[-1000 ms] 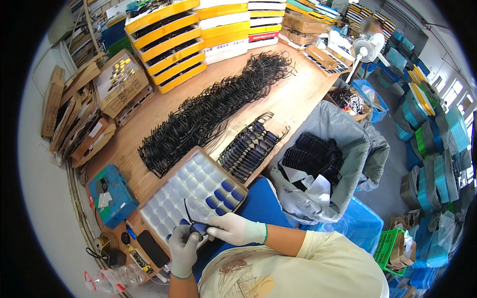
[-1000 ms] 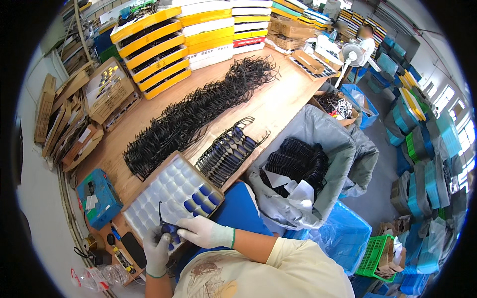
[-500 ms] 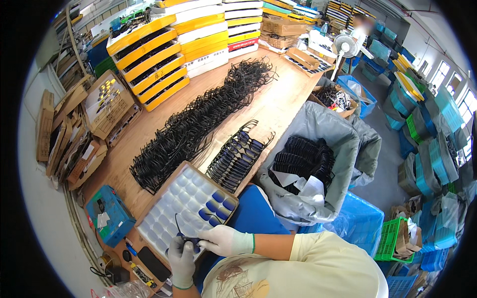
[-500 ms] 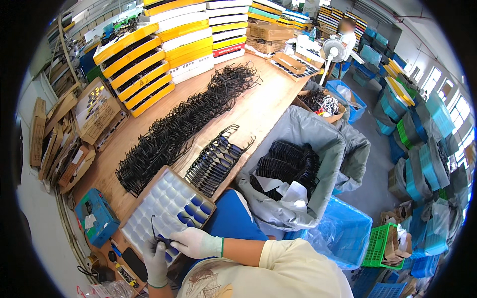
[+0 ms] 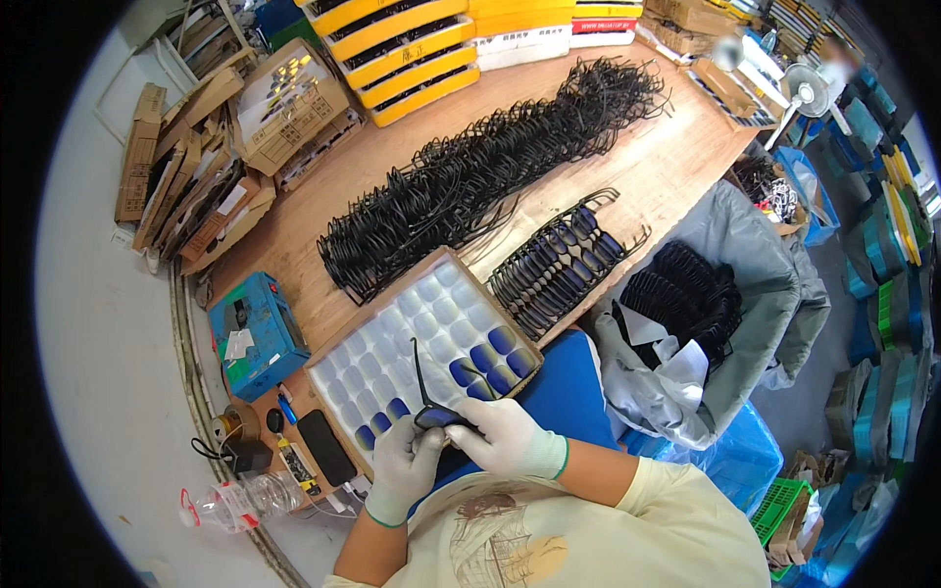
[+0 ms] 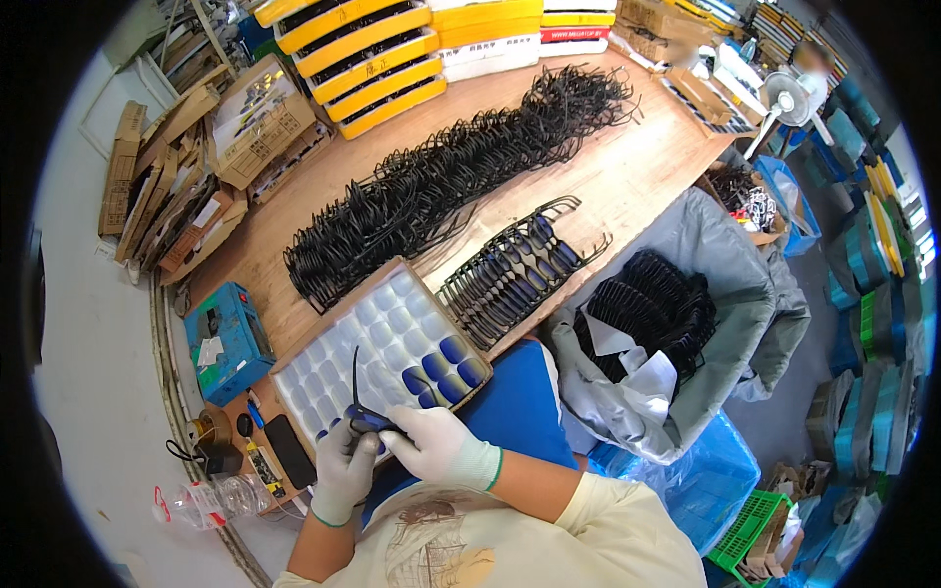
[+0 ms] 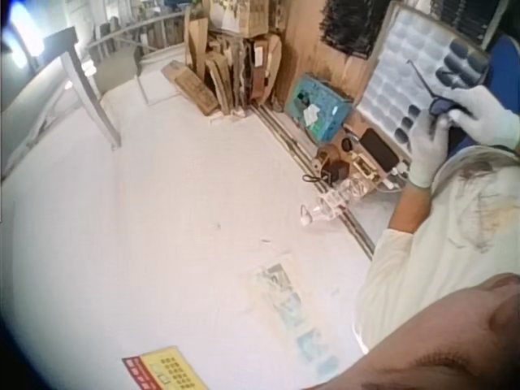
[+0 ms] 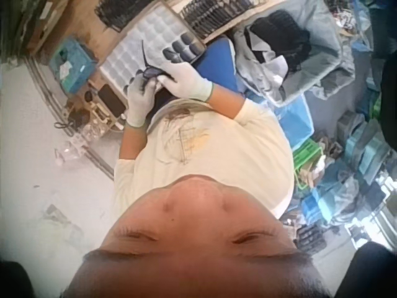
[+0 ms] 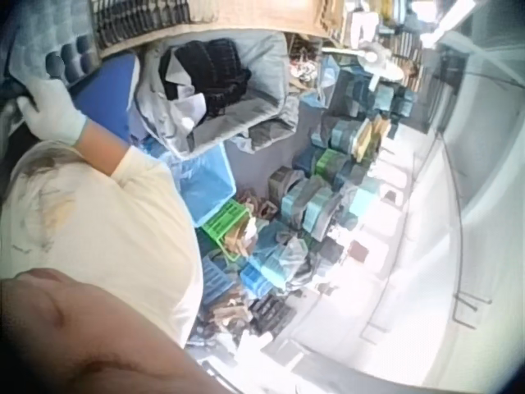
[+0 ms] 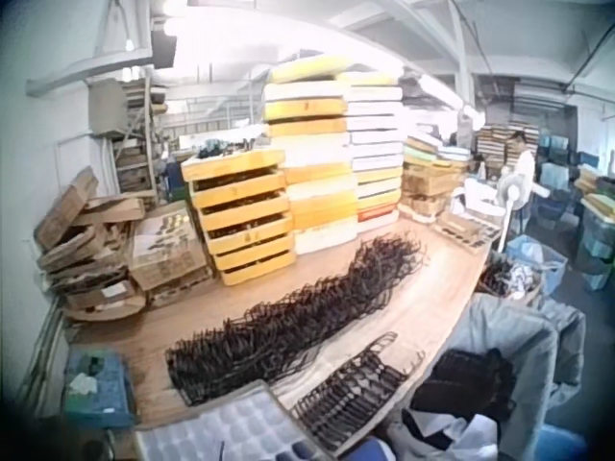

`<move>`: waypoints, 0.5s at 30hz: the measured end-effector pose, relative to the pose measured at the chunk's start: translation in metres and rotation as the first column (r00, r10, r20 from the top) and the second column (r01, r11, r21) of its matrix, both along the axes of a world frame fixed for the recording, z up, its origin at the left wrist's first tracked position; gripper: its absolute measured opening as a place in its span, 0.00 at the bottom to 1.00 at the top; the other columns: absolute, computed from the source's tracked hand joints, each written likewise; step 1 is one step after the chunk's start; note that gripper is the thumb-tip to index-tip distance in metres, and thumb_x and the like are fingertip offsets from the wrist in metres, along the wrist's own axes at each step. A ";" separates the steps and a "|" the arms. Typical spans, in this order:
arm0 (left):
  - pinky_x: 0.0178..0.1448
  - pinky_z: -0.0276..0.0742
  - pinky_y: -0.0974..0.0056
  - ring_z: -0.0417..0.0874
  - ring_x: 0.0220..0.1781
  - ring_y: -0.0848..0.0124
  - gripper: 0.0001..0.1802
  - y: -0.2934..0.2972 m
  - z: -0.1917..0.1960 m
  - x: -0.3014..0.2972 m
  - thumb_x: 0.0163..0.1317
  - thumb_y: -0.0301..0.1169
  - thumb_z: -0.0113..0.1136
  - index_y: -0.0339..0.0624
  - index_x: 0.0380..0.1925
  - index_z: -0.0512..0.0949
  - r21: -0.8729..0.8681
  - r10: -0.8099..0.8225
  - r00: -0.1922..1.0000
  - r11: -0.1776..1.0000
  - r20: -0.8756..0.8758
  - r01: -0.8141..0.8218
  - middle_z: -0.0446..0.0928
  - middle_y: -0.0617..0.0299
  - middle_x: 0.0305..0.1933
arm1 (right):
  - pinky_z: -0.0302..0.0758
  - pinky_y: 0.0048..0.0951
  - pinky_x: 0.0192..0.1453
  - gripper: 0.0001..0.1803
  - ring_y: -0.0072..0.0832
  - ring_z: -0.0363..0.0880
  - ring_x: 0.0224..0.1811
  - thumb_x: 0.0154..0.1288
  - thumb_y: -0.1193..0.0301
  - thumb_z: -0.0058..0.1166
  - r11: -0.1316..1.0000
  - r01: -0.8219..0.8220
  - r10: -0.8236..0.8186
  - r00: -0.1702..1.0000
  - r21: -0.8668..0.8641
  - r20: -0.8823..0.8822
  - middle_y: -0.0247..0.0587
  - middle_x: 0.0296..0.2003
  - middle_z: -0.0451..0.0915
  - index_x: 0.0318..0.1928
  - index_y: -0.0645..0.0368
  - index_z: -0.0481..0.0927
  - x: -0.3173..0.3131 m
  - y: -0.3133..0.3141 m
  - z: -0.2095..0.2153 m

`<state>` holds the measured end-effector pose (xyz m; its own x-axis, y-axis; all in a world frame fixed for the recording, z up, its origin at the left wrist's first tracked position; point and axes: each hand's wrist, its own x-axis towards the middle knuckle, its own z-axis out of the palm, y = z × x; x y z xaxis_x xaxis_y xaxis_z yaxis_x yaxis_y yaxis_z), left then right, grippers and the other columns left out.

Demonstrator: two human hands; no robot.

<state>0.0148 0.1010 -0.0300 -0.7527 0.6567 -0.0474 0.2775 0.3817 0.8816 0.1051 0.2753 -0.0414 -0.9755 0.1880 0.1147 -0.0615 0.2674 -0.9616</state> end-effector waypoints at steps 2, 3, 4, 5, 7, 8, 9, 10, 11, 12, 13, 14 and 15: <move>0.38 0.79 0.64 0.85 0.31 0.68 0.16 0.013 0.002 -0.015 0.67 0.39 0.66 0.35 0.42 0.83 -0.011 -0.080 0.987 0.997 0.137 0.082 0.85 0.55 0.30 | 0.77 0.49 0.36 0.08 0.55 0.81 0.33 0.70 0.69 0.57 0.999 -0.034 0.033 0.998 0.018 0.052 0.55 0.28 0.79 0.39 0.62 0.77 -0.002 0.015 -0.010; 0.39 0.79 0.65 0.85 0.32 0.68 0.17 0.019 -0.001 -0.025 0.67 0.40 0.66 0.35 0.43 0.83 0.005 -0.077 0.986 0.997 0.146 0.077 0.85 0.56 0.32 | 0.77 0.48 0.37 0.08 0.55 0.81 0.33 0.70 0.68 0.57 0.996 -0.035 0.031 0.998 0.085 0.053 0.54 0.28 0.79 0.39 0.61 0.77 -0.004 0.027 -0.013; 0.40 0.79 0.65 0.85 0.33 0.69 0.18 0.023 -0.005 -0.039 0.67 0.40 0.66 0.35 0.44 0.83 0.020 -0.075 0.985 0.997 0.156 0.072 0.86 0.57 0.33 | 0.78 0.48 0.37 0.08 0.54 0.82 0.33 0.70 0.68 0.57 0.988 -0.036 0.028 0.998 0.151 0.055 0.53 0.28 0.80 0.39 0.60 0.78 -0.007 0.041 -0.016; 0.41 0.79 0.65 0.85 0.35 0.70 0.19 0.028 -0.010 -0.057 0.67 0.41 0.67 0.34 0.45 0.83 0.043 -0.081 0.983 0.996 0.165 0.075 0.86 0.58 0.35 | 0.79 0.48 0.37 0.08 0.53 0.82 0.32 0.69 0.67 0.57 0.974 -0.030 0.018 0.998 0.224 0.058 0.52 0.29 0.80 0.39 0.59 0.78 -0.010 0.058 -0.016; 0.45 0.79 0.65 0.83 0.38 0.71 0.21 0.041 -0.026 -0.131 0.68 0.42 0.66 0.32 0.45 0.82 0.013 0.188 0.977 0.982 0.102 -0.190 0.85 0.59 0.38 | 0.82 0.43 0.38 0.07 0.47 0.84 0.32 0.67 0.65 0.57 0.871 0.173 -0.183 0.983 0.459 -0.021 0.49 0.28 0.81 0.38 0.56 0.80 -0.020 0.113 -0.024; 0.48 0.79 0.64 0.82 0.39 0.71 0.23 0.061 -0.023 -0.173 0.71 0.43 0.62 0.29 0.46 0.81 0.105 0.273 0.952 0.952 0.142 -0.289 0.83 0.58 0.38 | 0.82 0.43 0.36 0.07 0.46 0.84 0.31 0.68 0.66 0.55 0.742 0.353 -0.292 0.935 0.569 -0.200 0.47 0.28 0.82 0.38 0.55 0.80 -0.026 0.150 -0.021; 0.47 0.79 0.63 0.80 0.39 0.70 0.26 0.066 -0.039 -0.219 0.73 0.46 0.59 0.30 0.52 0.77 0.149 0.378 0.919 0.908 0.110 -0.392 0.81 0.57 0.40 | 0.82 0.42 0.36 0.08 0.45 0.85 0.33 0.69 0.66 0.52 0.652 0.328 -0.473 0.881 0.684 0.029 0.47 0.29 0.83 0.39 0.56 0.80 -0.036 0.190 -0.033; 0.45 0.79 0.63 0.81 0.40 0.68 0.31 0.080 -0.051 -0.251 0.72 0.49 0.60 0.30 0.58 0.73 0.198 0.442 0.886 0.865 0.138 -0.462 0.79 0.56 0.46 | 0.83 0.43 0.40 0.10 0.45 0.86 0.35 0.72 0.66 0.48 0.570 0.472 -0.619 0.785 0.672 -0.027 0.51 0.31 0.84 0.38 0.57 0.80 -0.053 0.227 -0.036; 0.45 0.79 0.63 0.81 0.41 0.68 0.34 0.104 -0.055 -0.270 0.70 0.50 0.61 0.30 0.60 0.72 0.047 0.451 0.873 0.883 0.186 -0.466 0.79 0.55 0.47 | 0.82 0.47 0.46 0.13 0.49 0.86 0.40 0.74 0.65 0.46 0.443 0.513 -0.678 0.728 0.735 -0.101 0.54 0.32 0.84 0.42 0.60 0.80 -0.064 0.270 -0.055; 0.45 0.78 0.62 0.80 0.41 0.68 0.36 0.125 -0.056 -0.286 0.68 0.52 0.63 0.30 0.62 0.70 -0.098 0.457 0.860 0.889 0.228 -0.447 0.78 0.55 0.49 | 0.80 0.49 0.49 0.16 0.53 0.85 0.42 0.75 0.63 0.45 0.446 0.441 -0.721 0.693 0.779 0.021 0.57 0.33 0.84 0.43 0.61 0.81 -0.072 0.308 -0.066; 0.44 0.78 0.62 0.80 0.39 0.69 0.37 0.142 -0.053 -0.287 0.66 0.50 0.65 0.31 0.62 0.70 -0.213 0.473 0.832 0.879 0.289 -0.426 0.78 0.56 0.47 | 0.79 0.52 0.52 0.18 0.56 0.84 0.44 0.76 0.61 0.44 0.457 0.365 -0.755 0.641 0.811 0.137 0.60 0.34 0.84 0.43 0.62 0.82 -0.076 0.332 -0.075; 0.42 0.77 0.63 0.80 0.38 0.70 0.35 0.147 -0.060 -0.300 0.65 0.47 0.65 0.32 0.62 0.71 -0.240 0.460 0.820 0.886 0.339 -0.398 0.79 0.57 0.46 | 0.78 0.52 0.53 0.20 0.58 0.83 0.45 0.76 0.59 0.44 0.501 0.354 -0.744 0.643 0.790 0.183 0.62 0.36 0.84 0.43 0.63 0.82 -0.076 0.342 -0.084; 0.41 0.76 0.64 0.79 0.37 0.70 0.33 0.147 -0.065 -0.307 0.65 0.45 0.66 0.32 0.62 0.72 -0.276 0.456 0.801 0.887 0.388 -0.371 0.79 0.58 0.44 | 0.77 0.53 0.54 0.21 0.60 0.82 0.46 0.76 0.58 0.44 0.553 0.336 -0.724 0.647 0.763 0.240 0.64 0.37 0.84 0.43 0.64 0.82 -0.079 0.345 -0.094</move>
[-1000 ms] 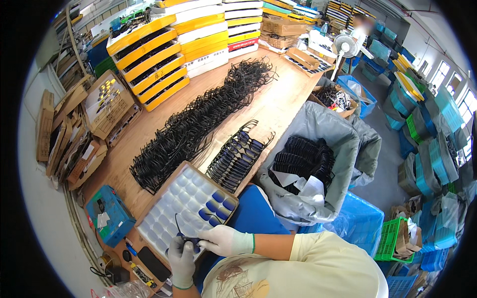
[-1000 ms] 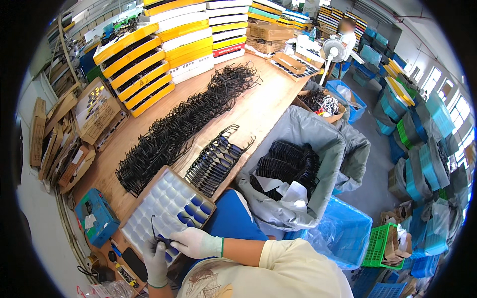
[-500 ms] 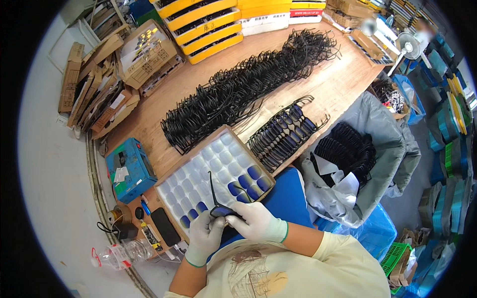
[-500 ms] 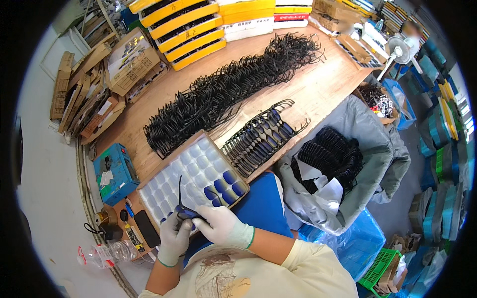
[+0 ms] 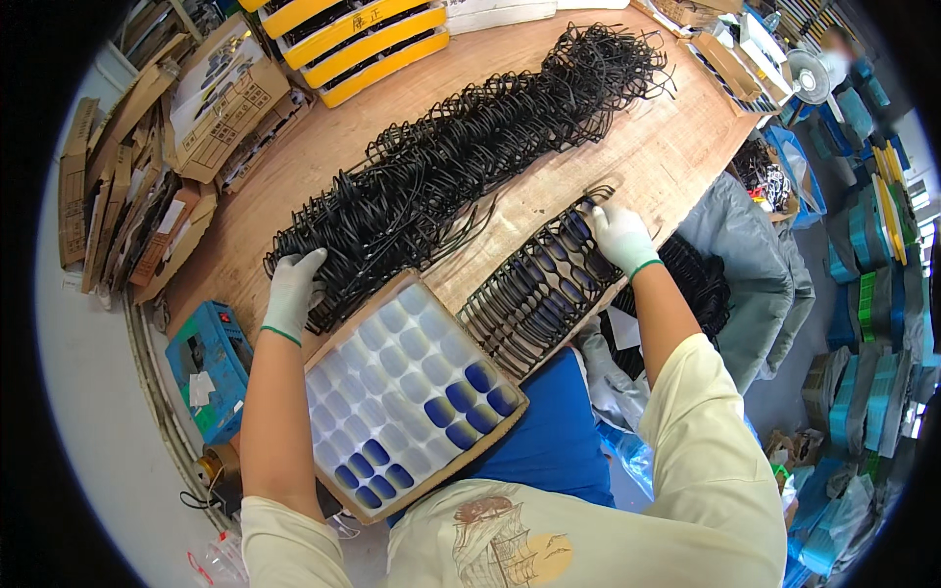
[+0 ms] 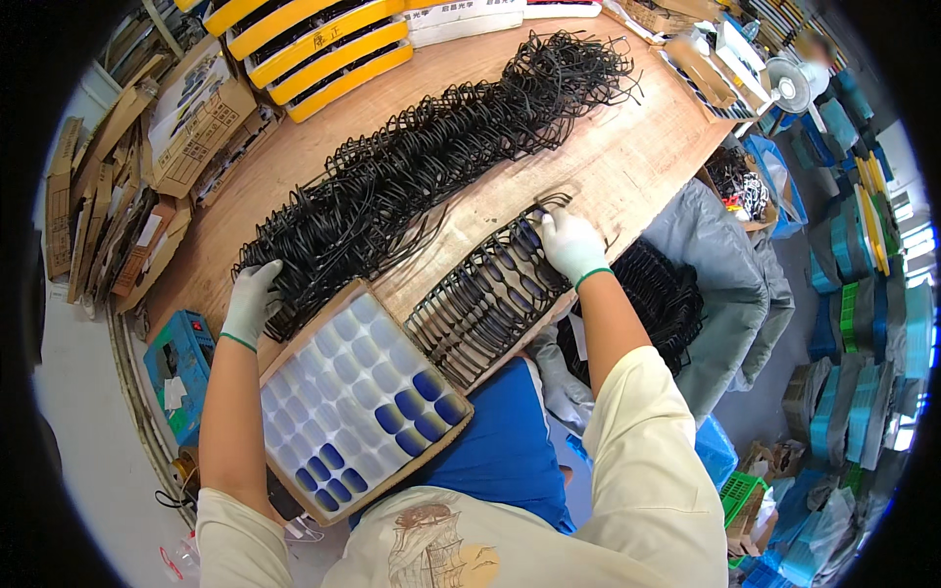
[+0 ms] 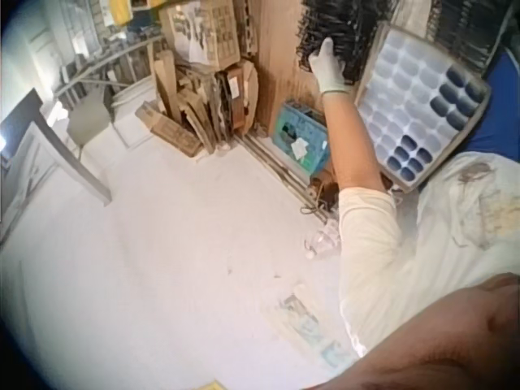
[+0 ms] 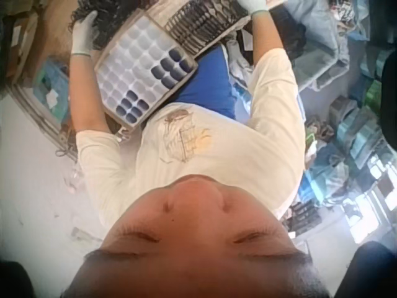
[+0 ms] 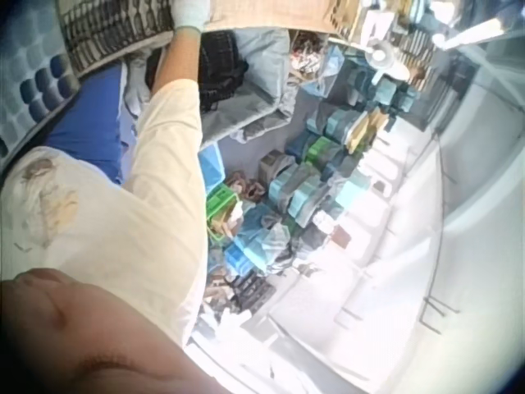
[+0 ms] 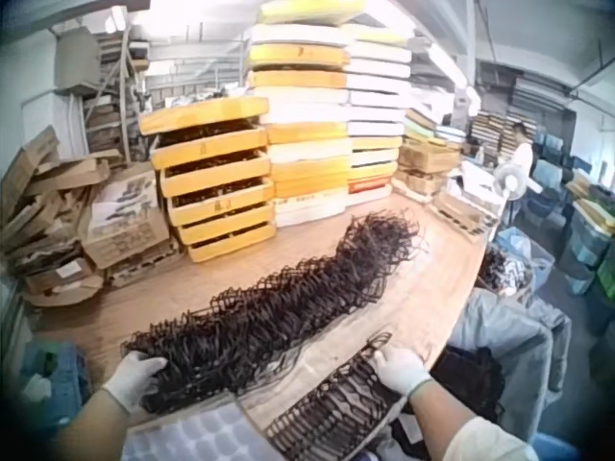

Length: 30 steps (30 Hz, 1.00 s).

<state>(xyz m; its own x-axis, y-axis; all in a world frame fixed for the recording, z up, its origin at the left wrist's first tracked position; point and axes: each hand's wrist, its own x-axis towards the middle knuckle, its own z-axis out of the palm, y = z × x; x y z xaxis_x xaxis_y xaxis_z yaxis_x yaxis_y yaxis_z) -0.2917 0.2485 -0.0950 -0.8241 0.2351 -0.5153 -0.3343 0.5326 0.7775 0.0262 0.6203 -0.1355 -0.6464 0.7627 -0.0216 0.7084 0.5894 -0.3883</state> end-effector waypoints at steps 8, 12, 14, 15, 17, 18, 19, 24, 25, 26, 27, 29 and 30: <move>0.34 0.76 0.68 0.81 0.32 0.73 0.09 -0.040 -0.022 -0.009 0.64 0.32 0.65 0.39 0.39 0.81 0.408 0.250 0.941 0.853 0.226 -0.325 0.81 0.64 0.33 | 0.75 0.54 0.56 0.25 0.63 0.81 0.49 0.76 0.55 0.43 0.981 -0.078 0.077 0.997 -0.177 -0.013 0.69 0.39 0.82 0.41 0.65 0.83 -0.005 -0.031 -0.017; 0.34 0.77 0.67 0.82 0.33 0.72 0.05 -0.054 -0.008 -0.003 0.64 0.29 0.65 0.41 0.37 0.81 0.525 0.321 0.918 0.753 0.233 -0.397 0.80 0.64 0.31 | 0.75 0.53 0.56 0.26 0.62 0.81 0.49 0.77 0.54 0.43 0.987 -0.109 0.111 0.994 -0.120 0.014 0.68 0.40 0.83 0.43 0.66 0.82 -0.011 -0.038 -0.015; 0.35 0.77 0.66 0.83 0.34 0.71 0.04 -0.069 0.002 0.004 0.65 0.29 0.65 0.42 0.37 0.81 0.563 0.395 0.885 0.686 0.245 -0.462 0.80 0.64 0.31 | 0.78 0.51 0.55 0.21 0.58 0.83 0.47 0.74 0.58 0.50 0.986 -0.125 0.127 0.992 0.113 -0.010 0.63 0.40 0.84 0.48 0.65 0.82 -0.013 -0.058 0.000; 0.37 0.79 0.64 0.84 0.35 0.70 0.04 -0.088 0.002 0.007 0.66 0.28 0.64 0.42 0.38 0.80 0.680 0.293 0.912 0.609 0.287 -0.410 0.81 0.62 0.32 | 0.78 0.50 0.54 0.20 0.57 0.83 0.46 0.73 0.59 0.52 0.951 -0.173 0.205 0.973 0.255 -0.103 0.61 0.40 0.85 0.49 0.64 0.82 -0.013 -0.070 0.004; 0.40 0.80 0.65 0.83 0.36 0.71 0.03 -0.105 0.014 0.039 0.68 0.29 0.61 0.44 0.39 0.79 0.750 0.348 0.921 0.559 0.175 -0.354 0.80 0.65 0.33 | 0.79 0.48 0.53 0.16 0.52 0.82 0.45 0.68 0.64 0.57 0.907 -0.225 0.319 0.919 0.356 -0.231 0.54 0.41 0.84 0.48 0.63 0.83 -0.010 -0.112 0.018; 0.42 0.80 0.65 0.82 0.36 0.71 0.03 -0.109 0.026 0.061 0.70 0.30 0.60 0.45 0.40 0.78 0.785 0.372 0.921 0.535 0.113 -0.312 0.80 0.66 0.34 | 0.80 0.46 0.53 0.14 0.52 0.82 0.45 0.67 0.65 0.59 0.927 -0.298 0.365 0.858 0.228 -0.362 0.54 0.41 0.84 0.45 0.63 0.84 -0.011 -0.145 0.029; 0.45 0.81 0.64 0.83 0.38 0.70 0.08 -0.110 0.039 0.088 0.71 0.30 0.57 0.42 0.47 0.76 0.795 0.377 0.924 0.539 0.068 -0.279 0.80 0.63 0.36 | 0.81 0.45 0.51 0.13 0.50 0.83 0.43 0.64 0.68 0.60 0.903 -0.378 0.429 0.803 0.203 -0.414 0.55 0.39 0.84 0.44 0.63 0.85 -0.007 -0.177 0.023; 0.57 0.80 0.58 0.84 0.49 0.62 0.18 -0.148 0.035 0.217 0.76 0.31 0.43 0.28 0.57 0.72 0.442 0.035 0.943 0.888 -0.331 0.122 0.83 0.50 0.47 | 0.77 0.45 0.56 0.15 0.46 0.77 0.54 0.59 0.63 0.61 0.740 -0.671 0.673 0.739 -0.052 0.027 0.48 0.45 0.79 0.43 0.58 0.82 0.005 -0.315 0.013; 0.58 0.80 0.58 0.85 0.50 0.62 0.20 -0.170 0.026 0.242 0.77 0.33 0.43 0.26 0.57 0.73 0.225 -0.157 0.898 0.937 -0.412 0.267 0.83 0.48 0.48 | 0.76 0.45 0.57 0.16 0.46 0.76 0.56 0.58 0.63 0.62 0.751 -0.656 0.661 0.746 -0.081 0.084 0.48 0.47 0.78 0.45 0.58 0.82 0.004 -0.325 0.013; 0.55 0.80 0.58 0.86 0.47 0.63 0.20 -0.177 0.040 0.266 0.76 0.32 0.44 0.24 0.57 0.72 0.196 -0.255 0.894 0.919 -0.367 0.343 0.84 0.47 0.47 | 0.76 0.44 0.58 0.17 0.46 0.75 0.58 0.58 0.63 0.63 0.768 -0.633 0.640 0.754 -0.099 0.147 0.48 0.49 0.77 0.46 0.58 0.82 0.003 -0.330 0.011; 0.53 0.81 0.59 0.87 0.44 0.63 0.21 -0.192 0.039 0.285 0.75 0.30 0.43 0.23 0.58 0.71 0.227 -0.301 0.900 0.897 -0.316 0.380 0.85 0.47 0.44 | 0.75 0.44 0.59 0.18 0.46 0.74 0.59 0.57 0.63 0.64 0.775 -0.626 0.632 0.760 -0.093 0.151 0.48 0.51 0.76 0.46 0.58 0.81 0.003 -0.330 0.009; 0.50 0.81 0.60 0.86 0.39 0.64 0.24 -0.211 0.044 0.309 0.75 0.30 0.42 0.21 0.63 0.65 0.284 -0.306 0.929 0.890 -0.209 0.357 0.84 0.48 0.38 | 0.78 0.44 0.56 0.17 0.46 0.77 0.56 0.58 0.64 0.63 0.753 -0.655 0.657 0.746 -0.061 0.104 0.48 0.48 0.78 0.45 0.59 0.81 0.002 -0.326 0.009; 0.48 0.81 0.62 0.85 0.38 0.66 0.21 -0.218 0.044 0.316 0.75 0.30 0.43 0.22 0.60 0.66 0.328 -0.273 0.940 0.886 -0.204 0.329 0.84 0.50 0.37 | 0.79 0.45 0.53 0.15 0.46 0.78 0.54 0.59 0.65 0.62 0.730 -0.682 0.684 0.727 -0.041 0.067 0.49 0.47 0.79 0.44 0.59 0.80 0.003 -0.320 0.009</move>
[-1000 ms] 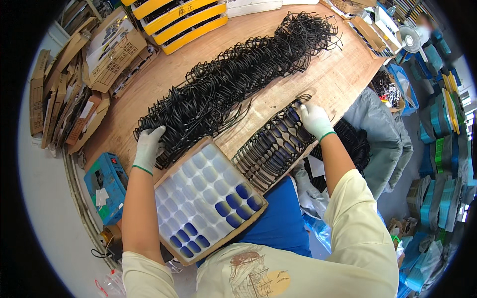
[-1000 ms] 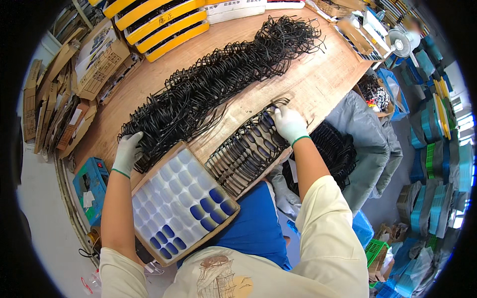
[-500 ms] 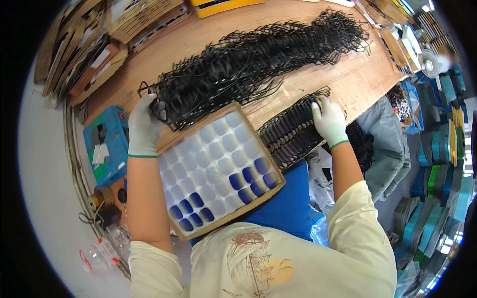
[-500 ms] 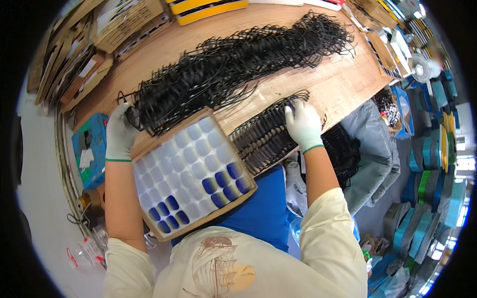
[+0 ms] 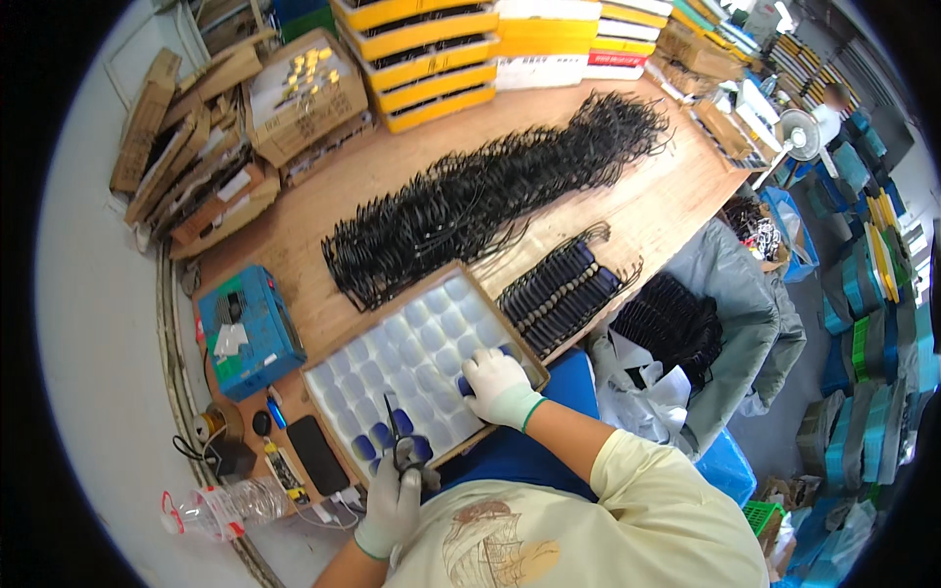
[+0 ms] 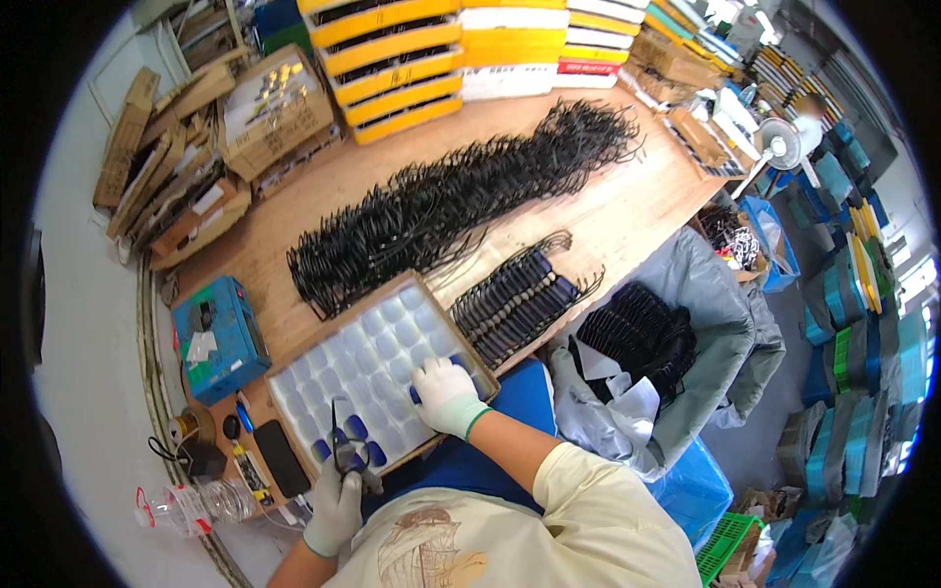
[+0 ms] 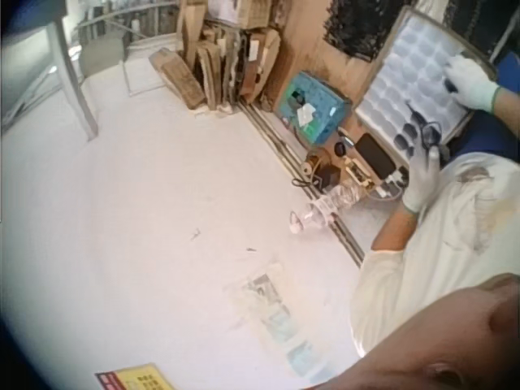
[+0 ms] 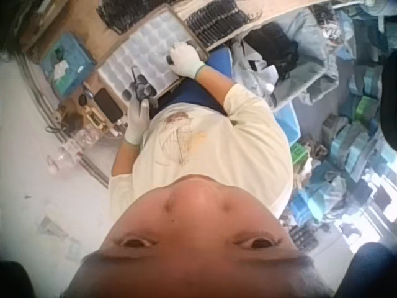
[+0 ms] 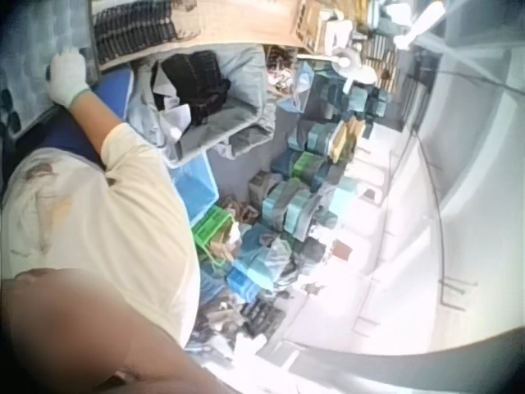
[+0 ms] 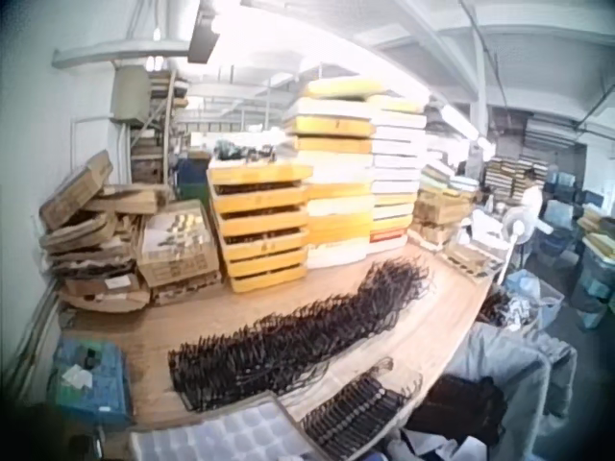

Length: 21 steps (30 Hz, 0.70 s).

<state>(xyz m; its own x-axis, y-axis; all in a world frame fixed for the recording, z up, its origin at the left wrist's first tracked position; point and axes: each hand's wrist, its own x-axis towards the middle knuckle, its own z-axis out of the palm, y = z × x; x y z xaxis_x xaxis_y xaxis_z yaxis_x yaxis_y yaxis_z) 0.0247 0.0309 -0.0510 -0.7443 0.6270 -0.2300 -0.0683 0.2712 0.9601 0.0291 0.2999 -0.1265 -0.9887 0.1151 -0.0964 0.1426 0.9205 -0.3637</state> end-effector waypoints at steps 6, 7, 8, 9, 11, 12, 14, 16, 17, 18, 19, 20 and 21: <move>0.44 0.82 0.63 0.85 0.37 0.68 0.11 0.007 0.011 0.012 0.75 0.28 0.47 0.28 0.47 0.70 0.143 0.191 0.978 0.969 0.086 -0.202 0.84 0.49 0.37 | 0.79 0.48 0.47 0.07 0.49 0.83 0.42 0.63 0.69 0.57 0.933 -0.338 0.317 0.935 -0.128 -0.159 0.49 0.36 0.81 0.39 0.58 0.78 0.042 0.020 0.002; 0.44 0.83 0.63 0.85 0.36 0.68 0.11 0.005 0.006 0.011 0.74 0.28 0.48 0.28 0.46 0.71 0.121 0.208 0.977 0.970 0.048 -0.212 0.84 0.49 0.37 | 0.79 0.48 0.48 0.07 0.50 0.82 0.42 0.63 0.70 0.57 0.927 -0.324 0.276 0.931 -0.190 -0.240 0.49 0.36 0.81 0.39 0.59 0.78 0.053 0.012 0.014; 0.44 0.83 0.63 0.85 0.36 0.68 0.11 0.006 0.003 0.010 0.74 0.28 0.48 0.27 0.46 0.71 0.100 0.223 0.975 0.970 0.010 -0.222 0.84 0.49 0.37 | 0.79 0.48 0.48 0.07 0.50 0.82 0.41 0.63 0.70 0.57 0.915 -0.314 0.228 0.920 -0.252 -0.318 0.49 0.36 0.81 0.39 0.60 0.78 0.061 0.004 0.027; 0.43 0.83 0.63 0.86 0.35 0.67 0.10 0.008 0.003 0.010 0.73 0.27 0.48 0.27 0.43 0.73 0.116 0.251 0.968 0.961 0.013 -0.251 0.84 0.49 0.36 | 0.79 0.46 0.48 0.09 0.51 0.82 0.41 0.64 0.71 0.58 0.879 -0.264 0.151 0.944 -0.396 -0.293 0.51 0.37 0.82 0.42 0.62 0.79 0.066 -0.008 0.052; 0.43 0.83 0.63 0.86 0.35 0.68 0.10 0.013 0.009 0.011 0.73 0.26 0.49 0.27 0.44 0.73 0.060 0.173 0.985 0.983 -0.008 -0.172 0.85 0.50 0.36 | 0.81 0.37 0.49 0.16 0.44 0.85 0.43 0.66 0.70 0.64 0.612 -0.026 -0.133 0.982 -0.791 -0.135 0.52 0.41 0.84 0.51 0.64 0.80 0.078 -0.037 0.077; 0.42 0.83 0.63 0.86 0.35 0.68 0.10 0.016 0.012 0.013 0.73 0.26 0.49 0.27 0.44 0.73 0.029 0.127 0.992 0.992 -0.014 -0.127 0.85 0.50 0.36 | 0.81 0.36 0.51 0.16 0.42 0.86 0.45 0.66 0.71 0.64 0.503 -0.002 -0.195 0.974 -0.864 -0.115 0.52 0.42 0.85 0.52 0.64 0.81 0.080 -0.048 0.084; 0.40 0.81 0.63 0.85 0.33 0.69 0.12 0.021 0.016 0.018 0.74 0.29 0.48 0.29 0.44 0.74 -0.027 0.036 0.988 0.999 -0.153 -0.041 0.84 0.54 0.34 | 0.82 0.33 0.49 0.16 0.39 0.87 0.42 0.69 0.72 0.62 0.645 -0.102 -0.233 0.918 -0.758 -0.322 0.48 0.42 0.85 0.54 0.63 0.82 0.077 -0.062 0.078; 0.39 0.79 0.65 0.84 0.33 0.70 0.13 0.023 0.017 0.017 0.75 0.31 0.47 0.30 0.45 0.75 -0.115 -0.001 0.975 0.993 -0.222 -0.026 0.84 0.55 0.34 | 0.81 0.38 0.54 0.17 0.45 0.85 0.48 0.68 0.73 0.60 0.648 -0.142 -0.224 0.903 -0.748 -0.366 0.52 0.46 0.85 0.55 0.64 0.81 0.073 -0.068 0.070; 0.39 0.78 0.65 0.85 0.33 0.70 0.14 0.017 -0.001 0.014 0.74 0.33 0.48 0.31 0.47 0.75 -0.070 0.030 0.978 0.997 -0.205 -0.045 0.84 0.55 0.34 | 0.80 0.39 0.54 0.15 0.45 0.84 0.46 0.69 0.71 0.59 0.636 -0.184 -0.218 0.888 -0.749 -0.404 0.53 0.44 0.84 0.52 0.66 0.81 0.073 -0.067 0.067; 0.37 0.78 0.65 0.85 0.31 0.69 0.14 0.019 0.004 0.016 0.74 0.33 0.48 0.31 0.46 0.75 -0.052 0.039 0.974 0.997 -0.223 -0.052 0.84 0.55 0.32 | 0.81 0.37 0.52 0.14 0.40 0.85 0.45 0.70 0.71 0.59 0.593 -0.137 -0.237 0.912 -0.794 -0.334 0.51 0.43 0.84 0.52 0.66 0.81 0.073 -0.067 0.069; 0.36 0.78 0.65 0.85 0.30 0.69 0.14 0.019 0.012 0.019 0.73 0.33 0.49 0.31 0.46 0.76 -0.034 0.049 0.969 0.998 -0.241 -0.059 0.84 0.55 0.30 | 0.81 0.36 0.51 0.13 0.35 0.85 0.44 0.70 0.71 0.59 0.546 -0.088 -0.250 0.932 -0.833 -0.263 0.49 0.43 0.83 0.51 0.65 0.81 0.073 -0.067 0.071; 0.35 0.78 0.64 0.85 0.28 0.68 0.14 0.018 0.021 0.021 0.73 0.33 0.49 0.31 0.45 0.76 -0.015 0.060 0.964 0.998 -0.258 -0.066 0.83 0.55 0.28 | 0.82 0.34 0.49 0.12 0.30 0.85 0.43 0.71 0.72 0.59 0.497 -0.038 -0.259 0.947 -0.867 -0.190 0.47 0.42 0.83 0.51 0.65 0.81 0.072 -0.067 0.072; 0.43 0.76 0.47 0.82 0.36 0.48 0.15 0.015 0.044 0.021 0.73 0.33 0.53 0.33 0.50 0.78 -0.001 -0.062 0.976 0.998 -0.208 0.064 0.82 0.46 0.38 | 0.81 0.33 0.46 0.13 0.25 0.83 0.37 0.74 0.67 0.57 0.533 -0.104 -0.307 0.901 -0.840 -0.306 0.43 0.37 0.83 0.49 0.66 0.80 0.072 -0.066 0.070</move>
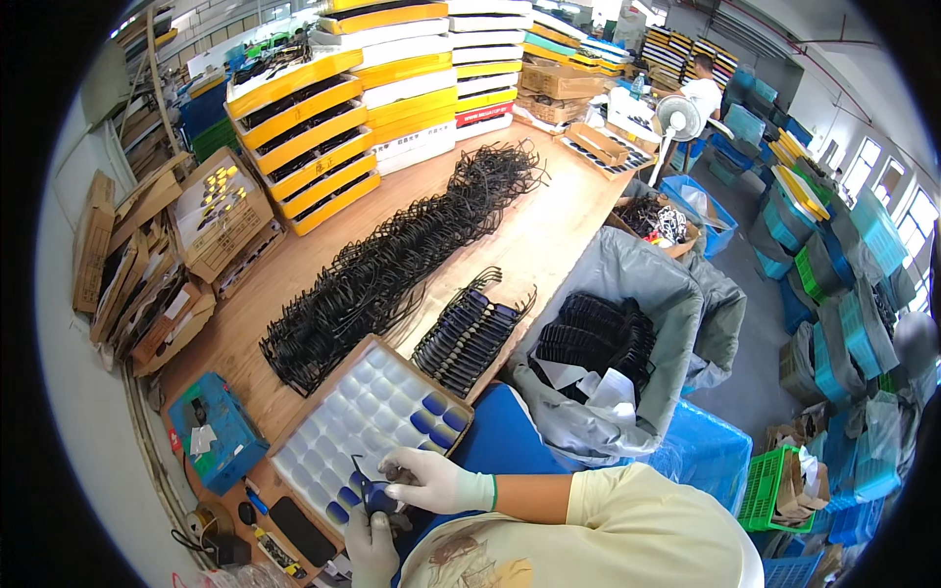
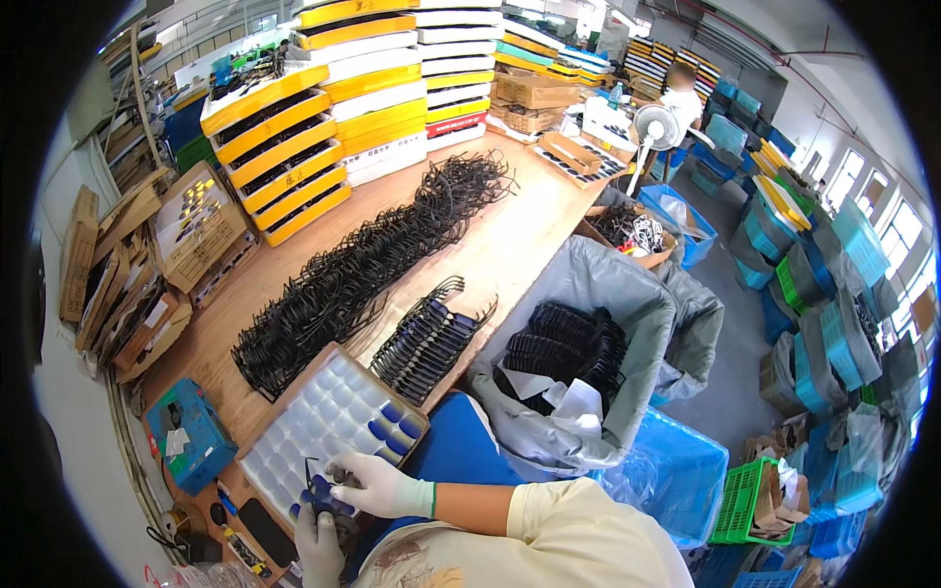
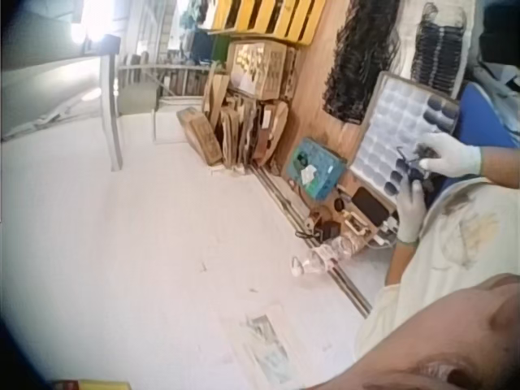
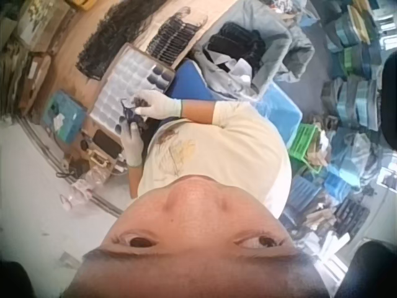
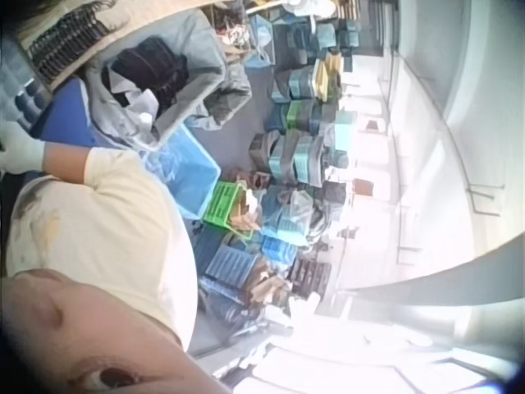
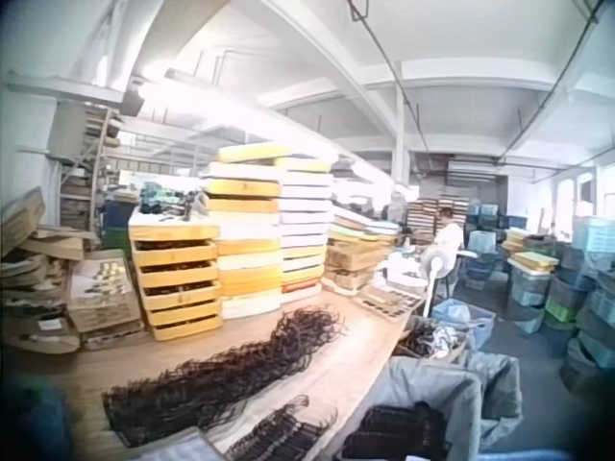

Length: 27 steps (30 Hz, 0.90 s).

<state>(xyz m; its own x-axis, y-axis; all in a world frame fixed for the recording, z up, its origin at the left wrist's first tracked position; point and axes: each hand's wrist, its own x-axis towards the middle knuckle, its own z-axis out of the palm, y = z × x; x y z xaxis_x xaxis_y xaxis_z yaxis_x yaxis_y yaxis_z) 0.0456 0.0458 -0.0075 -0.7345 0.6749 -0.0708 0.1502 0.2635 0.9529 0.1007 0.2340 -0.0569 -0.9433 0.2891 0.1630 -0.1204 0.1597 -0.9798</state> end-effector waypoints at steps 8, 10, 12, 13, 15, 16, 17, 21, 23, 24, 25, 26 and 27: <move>0.40 0.76 0.56 0.82 0.33 0.57 0.15 -0.005 0.012 0.008 0.74 0.34 0.54 0.32 0.49 0.78 0.020 0.011 0.995 1.000 0.094 -0.013 0.83 0.51 0.34 | 0.77 0.36 0.41 0.19 0.37 0.82 0.32 0.72 0.60 0.57 0.948 -0.316 0.301 0.925 0.027 0.234 0.50 0.29 0.83 0.40 0.67 0.82 -0.001 0.017 0.015; 0.39 0.77 0.57 0.82 0.33 0.56 0.15 -0.005 0.013 0.010 0.74 0.34 0.54 0.33 0.49 0.79 -0.010 0.022 1.000 1.000 0.018 -0.022 0.84 0.52 0.34 | 0.76 0.41 0.41 0.19 0.47 0.80 0.31 0.71 0.60 0.57 0.959 -0.283 0.271 0.933 0.017 0.238 0.59 0.30 0.80 0.36 0.68 0.81 -0.003 0.015 0.019; 0.39 0.77 0.57 0.82 0.32 0.55 0.14 -0.007 0.016 0.010 0.74 0.34 0.55 0.35 0.49 0.79 -0.050 0.021 0.996 0.998 -0.092 -0.026 0.85 0.53 0.34 | 0.77 0.40 0.42 0.19 0.46 0.82 0.33 0.71 0.60 0.58 0.944 -0.308 0.273 0.931 0.122 0.242 0.58 0.31 0.82 0.38 0.68 0.82 -0.005 0.016 0.026; 0.36 0.77 0.59 0.83 0.29 0.59 0.13 -0.005 0.012 0.011 0.73 0.33 0.53 0.34 0.46 0.79 -0.045 0.050 0.990 0.997 -0.132 -0.056 0.84 0.54 0.30 | 0.77 0.39 0.42 0.19 0.46 0.83 0.34 0.72 0.60 0.58 0.931 -0.322 0.277 0.930 0.172 0.242 0.57 0.32 0.83 0.39 0.68 0.83 -0.007 0.018 0.030; 0.30 0.77 0.63 0.84 0.23 0.68 0.13 -0.002 0.000 0.011 0.71 0.32 0.50 0.32 0.40 0.78 -0.042 0.149 0.964 0.986 -0.221 -0.162 0.82 0.55 0.22 | 0.77 0.42 0.43 0.18 0.52 0.81 0.35 0.71 0.61 0.58 0.924 -0.331 0.301 0.938 0.192 0.170 0.60 0.32 0.81 0.39 0.68 0.82 -0.009 0.018 0.037; 0.33 0.80 0.60 0.86 0.26 0.62 0.09 -0.004 -0.001 0.008 0.70 0.29 0.53 0.34 0.40 0.80 -0.099 0.114 0.969 0.985 -0.217 -0.138 0.84 0.54 0.25 | 0.76 0.43 0.43 0.17 0.54 0.80 0.35 0.70 0.61 0.58 0.908 -0.348 0.321 0.936 0.233 0.144 0.59 0.31 0.80 0.38 0.67 0.82 -0.009 0.024 0.035; 0.34 0.80 0.60 0.87 0.26 0.61 0.09 -0.003 -0.004 0.004 0.70 0.28 0.54 0.36 0.41 0.80 -0.102 0.087 0.957 0.988 -0.277 -0.119 0.84 0.54 0.25 | 0.76 0.44 0.42 0.17 0.55 0.79 0.35 0.71 0.61 0.58 0.891 -0.358 0.332 0.933 0.280 0.136 0.58 0.30 0.79 0.39 0.66 0.82 -0.010 0.029 0.040; 0.35 0.81 0.60 0.88 0.28 0.60 0.07 0.004 0.000 0.000 0.68 0.27 0.56 0.35 0.39 0.81 -0.041 0.148 0.957 0.986 -0.251 -0.164 0.84 0.52 0.26 | 0.75 0.42 0.38 0.14 0.52 0.79 0.32 0.70 0.64 0.59 0.881 -0.374 0.365 0.927 0.289 0.084 0.56 0.29 0.79 0.41 0.65 0.82 -0.013 0.036 0.055; 0.36 0.81 0.59 0.88 0.29 0.60 0.08 0.003 0.005 -0.002 0.68 0.27 0.56 0.35 0.40 0.81 -0.078 0.142 0.960 0.983 -0.240 -0.165 0.84 0.52 0.26 | 0.76 0.40 0.39 0.12 0.48 0.80 0.32 0.67 0.67 0.62 0.894 -0.368 0.356 0.930 0.257 0.095 0.52 0.31 0.80 0.42 0.65 0.83 -0.013 0.033 0.061; 0.36 0.81 0.59 0.88 0.29 0.59 0.08 0.001 0.004 -0.002 0.69 0.28 0.56 0.34 0.41 0.80 -0.072 0.134 0.966 0.986 -0.220 -0.153 0.84 0.51 0.26 | 0.77 0.40 0.40 0.12 0.48 0.80 0.32 0.67 0.67 0.62 0.898 -0.377 0.355 0.925 0.227 0.133 0.52 0.31 0.81 0.42 0.65 0.83 -0.010 0.031 0.066; 0.36 0.81 0.59 0.88 0.29 0.59 0.09 0.000 0.000 -0.003 0.69 0.28 0.57 0.34 0.41 0.80 -0.066 0.125 0.972 0.988 -0.201 -0.141 0.84 0.51 0.27 | 0.77 0.39 0.40 0.12 0.48 0.81 0.33 0.66 0.68 0.62 0.902 -0.384 0.354 0.919 0.196 0.172 0.52 0.32 0.82 0.42 0.66 0.84 -0.008 0.029 0.067; 0.36 0.81 0.59 0.88 0.29 0.59 0.09 0.001 -0.003 -0.005 0.69 0.29 0.57 0.33 0.41 0.80 -0.061 0.115 0.977 0.990 -0.181 -0.128 0.84 0.50 0.27 | 0.77 0.37 0.40 0.13 0.43 0.81 0.32 0.64 0.69 0.64 0.916 -0.370 0.343 0.923 0.157 0.175 0.52 0.32 0.82 0.44 0.66 0.83 -0.008 0.029 0.059; 0.35 0.81 0.57 0.87 0.29 0.55 0.10 0.001 -0.009 -0.007 0.69 0.30 0.57 0.33 0.43 0.79 -0.053 0.090 0.976 0.993 -0.199 -0.102 0.84 0.49 0.27 | 0.78 0.37 0.41 0.15 0.43 0.82 0.33 0.64 0.68 0.64 0.922 -0.355 0.332 0.931 0.153 0.154 0.53 0.33 0.82 0.45 0.66 0.83 -0.005 0.027 0.052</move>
<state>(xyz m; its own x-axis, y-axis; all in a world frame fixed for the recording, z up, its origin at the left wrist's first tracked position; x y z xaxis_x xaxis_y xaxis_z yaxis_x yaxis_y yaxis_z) 0.0383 0.0463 -0.0169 -0.7993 0.5995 0.0412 0.3037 0.3439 0.8885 0.0956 0.2605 -0.0046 -0.9952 -0.0791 0.0583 -0.0796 0.3008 -0.9504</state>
